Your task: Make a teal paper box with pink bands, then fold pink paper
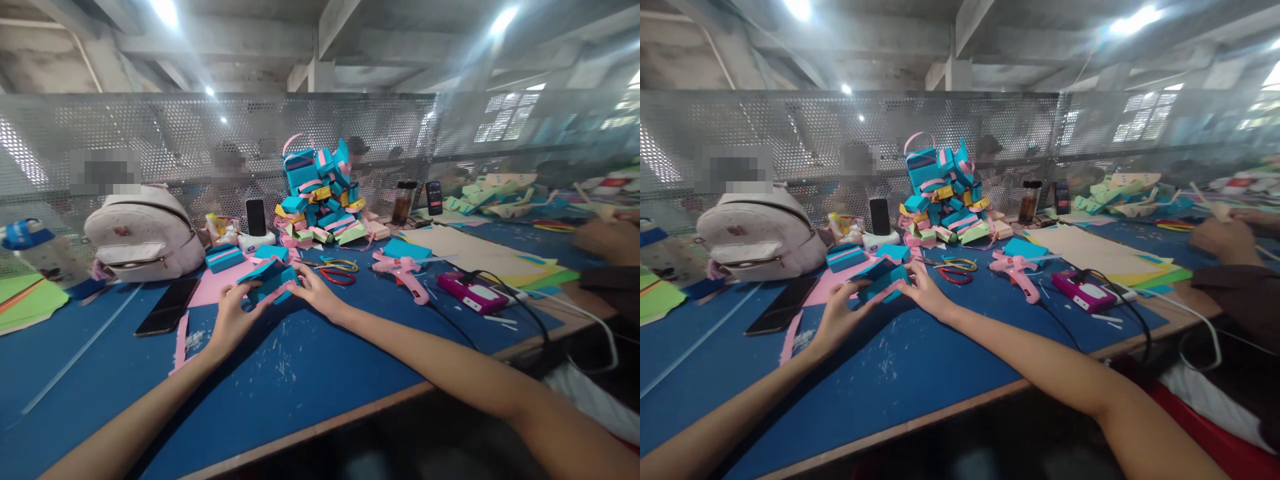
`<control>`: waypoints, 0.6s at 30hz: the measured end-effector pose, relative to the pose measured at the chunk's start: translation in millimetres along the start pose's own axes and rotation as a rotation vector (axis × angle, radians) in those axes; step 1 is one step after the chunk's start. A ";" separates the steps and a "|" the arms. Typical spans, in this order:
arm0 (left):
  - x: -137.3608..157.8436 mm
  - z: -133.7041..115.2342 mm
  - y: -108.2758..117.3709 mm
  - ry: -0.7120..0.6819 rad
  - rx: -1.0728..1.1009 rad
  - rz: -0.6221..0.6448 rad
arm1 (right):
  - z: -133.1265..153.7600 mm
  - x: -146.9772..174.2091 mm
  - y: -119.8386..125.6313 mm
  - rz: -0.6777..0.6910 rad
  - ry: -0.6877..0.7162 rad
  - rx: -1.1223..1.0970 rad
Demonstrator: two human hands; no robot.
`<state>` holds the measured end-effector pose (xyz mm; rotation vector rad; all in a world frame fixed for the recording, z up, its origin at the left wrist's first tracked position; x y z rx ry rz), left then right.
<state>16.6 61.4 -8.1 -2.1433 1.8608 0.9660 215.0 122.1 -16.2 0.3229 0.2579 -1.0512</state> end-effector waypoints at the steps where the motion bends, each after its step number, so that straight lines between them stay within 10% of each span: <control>1: 0.9 3.8 -0.2 -0.007 -0.036 0.008 | -0.3 0.2 -0.4 0.011 0.018 0.027; 18: 5.3 5.0 0.6 -0.309 -0.402 0.151 | 37.1 15.5 2.3 -0.070 0.444 0.743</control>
Point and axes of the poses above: each hand's wrist, its own x-axis away from the middle knuckle, its own y-axis out of the back of the hand, z = x × y, the point moved 2 cm from there along -x, towards the middle knuckle, and after that the axes turned 9 degrees about -y, right-handed, at the moved point
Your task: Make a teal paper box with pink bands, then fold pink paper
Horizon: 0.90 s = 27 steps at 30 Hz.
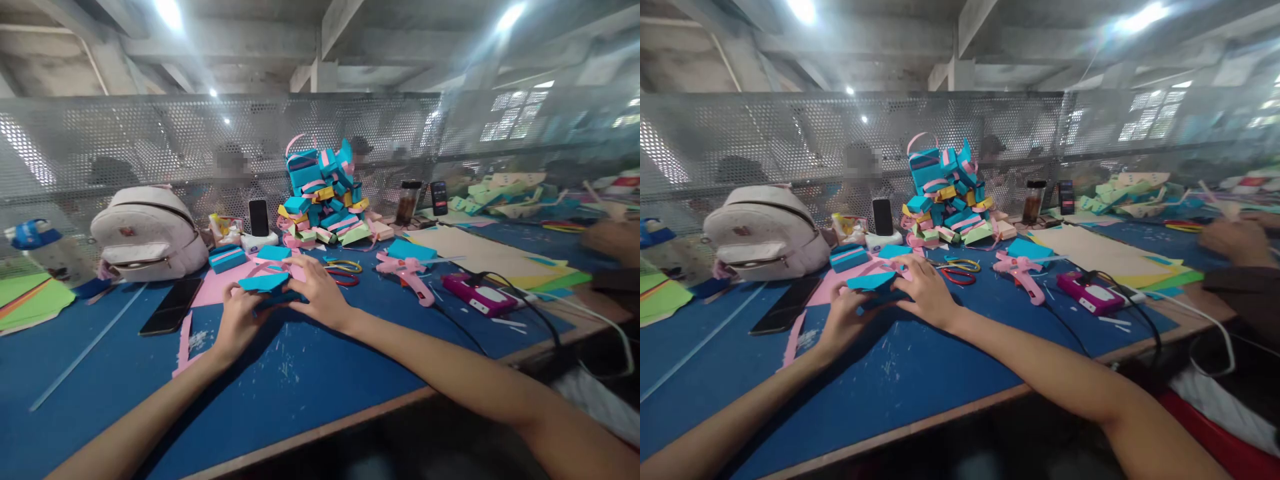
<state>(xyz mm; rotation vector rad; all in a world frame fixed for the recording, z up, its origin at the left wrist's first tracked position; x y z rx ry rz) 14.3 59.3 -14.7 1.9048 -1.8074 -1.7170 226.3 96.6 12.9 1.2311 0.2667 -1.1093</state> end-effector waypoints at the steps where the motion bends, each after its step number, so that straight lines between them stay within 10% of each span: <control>1: -0.2 -2.7 -0.2 -0.025 -0.050 0.025 | 0.3 -0.2 -1.1 0.016 0.020 0.030; 27: -12.2 -1.0 5.1 -0.164 -0.453 0.229 | -43.0 -8.0 -11.7 0.195 0.007 0.187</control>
Point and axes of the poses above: each hand's wrist, its own x-axis away from the middle knuckle, its own y-axis out of the back of the hand, z = x × y, the point moved 2 cm from there along -x, towards the middle knuckle, and after that the axes turned 9 degrees about -y, right-handed, at the moved point
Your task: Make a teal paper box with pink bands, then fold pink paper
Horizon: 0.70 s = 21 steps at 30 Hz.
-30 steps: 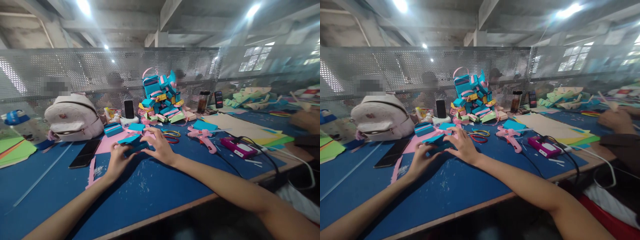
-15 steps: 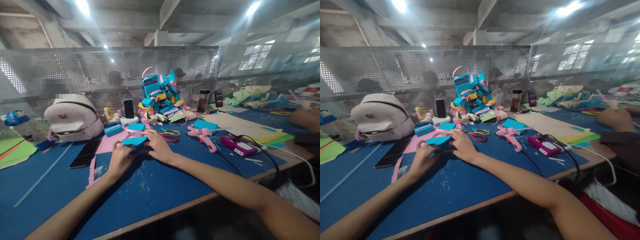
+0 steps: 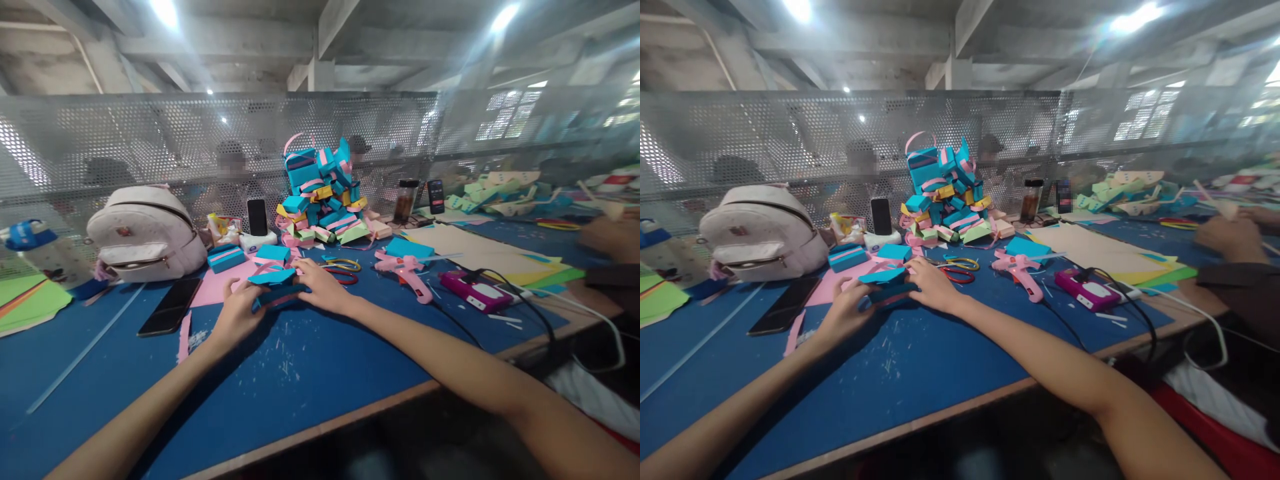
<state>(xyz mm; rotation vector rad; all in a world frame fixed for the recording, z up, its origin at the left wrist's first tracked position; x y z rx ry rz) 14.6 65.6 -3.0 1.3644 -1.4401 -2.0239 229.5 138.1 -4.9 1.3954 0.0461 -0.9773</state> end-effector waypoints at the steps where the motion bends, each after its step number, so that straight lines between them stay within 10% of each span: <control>1: 0.4 -0.6 -0.2 -0.001 -0.003 0.001 | 0.1 0.2 -0.6 0.004 0.003 -0.003; 21: -3.3 12.0 0.7 -0.038 0.000 0.082 | -7.2 -5.1 8.3 0.093 0.083 0.074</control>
Point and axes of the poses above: each hand's wrist, its own x-axis away from the middle knuckle, its own y-axis out of the back of the hand, z = x × y, the point moved 2 cm from there along -x, towards the middle knuckle, and after that the axes turned 9 degrees about -y, right-handed, at the moved point
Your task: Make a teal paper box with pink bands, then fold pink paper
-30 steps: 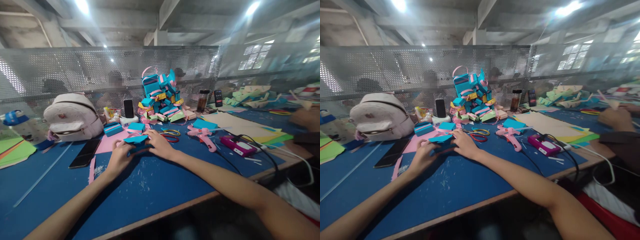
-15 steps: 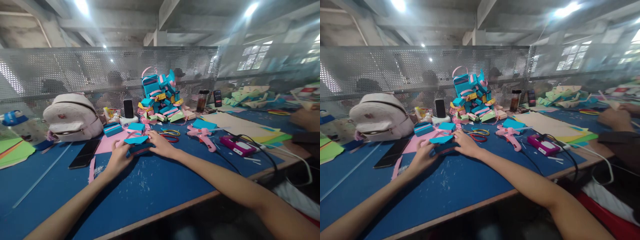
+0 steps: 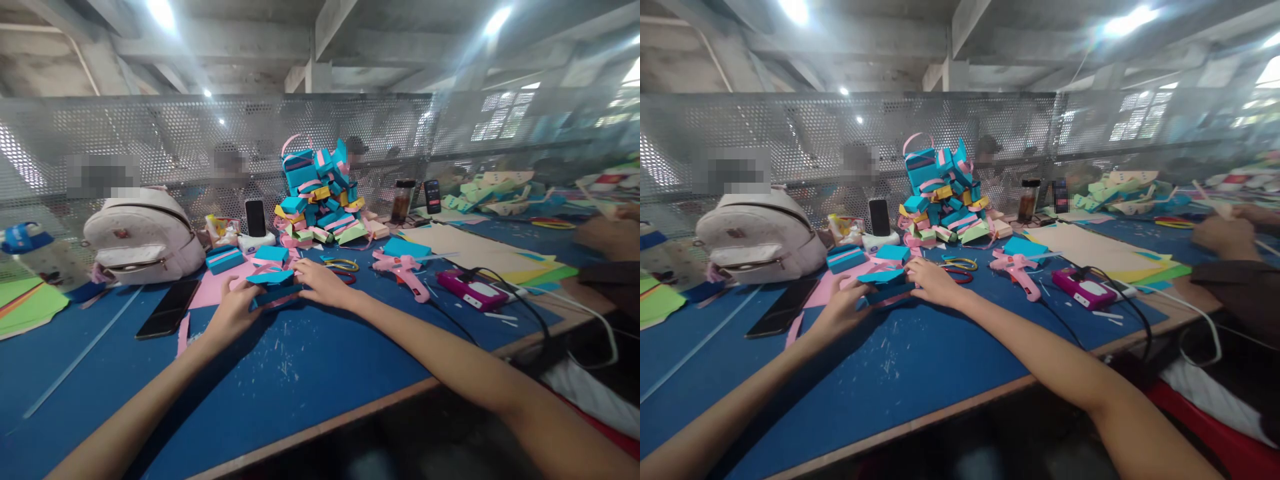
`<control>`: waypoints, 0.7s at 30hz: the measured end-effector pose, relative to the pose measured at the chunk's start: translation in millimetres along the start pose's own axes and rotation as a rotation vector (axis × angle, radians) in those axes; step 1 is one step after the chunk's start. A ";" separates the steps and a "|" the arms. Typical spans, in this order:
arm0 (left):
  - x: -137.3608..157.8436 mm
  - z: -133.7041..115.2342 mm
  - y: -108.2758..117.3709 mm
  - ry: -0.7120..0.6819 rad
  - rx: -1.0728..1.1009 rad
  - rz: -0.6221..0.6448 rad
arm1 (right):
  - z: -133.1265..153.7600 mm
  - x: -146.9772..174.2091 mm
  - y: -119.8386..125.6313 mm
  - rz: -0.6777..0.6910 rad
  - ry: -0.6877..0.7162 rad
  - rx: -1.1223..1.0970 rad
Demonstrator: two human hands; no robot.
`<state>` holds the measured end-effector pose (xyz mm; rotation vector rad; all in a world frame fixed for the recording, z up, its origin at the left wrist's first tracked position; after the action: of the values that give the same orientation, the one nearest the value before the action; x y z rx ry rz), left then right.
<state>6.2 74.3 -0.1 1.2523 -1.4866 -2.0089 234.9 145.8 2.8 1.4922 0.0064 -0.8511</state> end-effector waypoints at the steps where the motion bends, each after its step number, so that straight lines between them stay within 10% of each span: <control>1: -0.2 0.7 0.6 -0.011 0.000 0.006 | 0.3 -0.2 0.5 0.004 0.006 0.005; 21: 1.6 3.4 -2.1 -0.058 0.023 -0.003 | 2.4 2.2 -7.4 0.010 -0.034 -0.036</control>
<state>3.0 76.0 -2.5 1.2148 -1.5391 -2.0522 231.7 143.7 -4.4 1.4432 -0.0105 -0.8643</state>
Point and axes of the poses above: each hand's wrist, its own x-axis away from the middle knuckle, its own y-axis out of the back of the hand, z = x × y, the point moved 2 cm from there along -x, towards the middle knuckle, and after that the axes turned 9 degrees about -y, right-handed, at the moved point
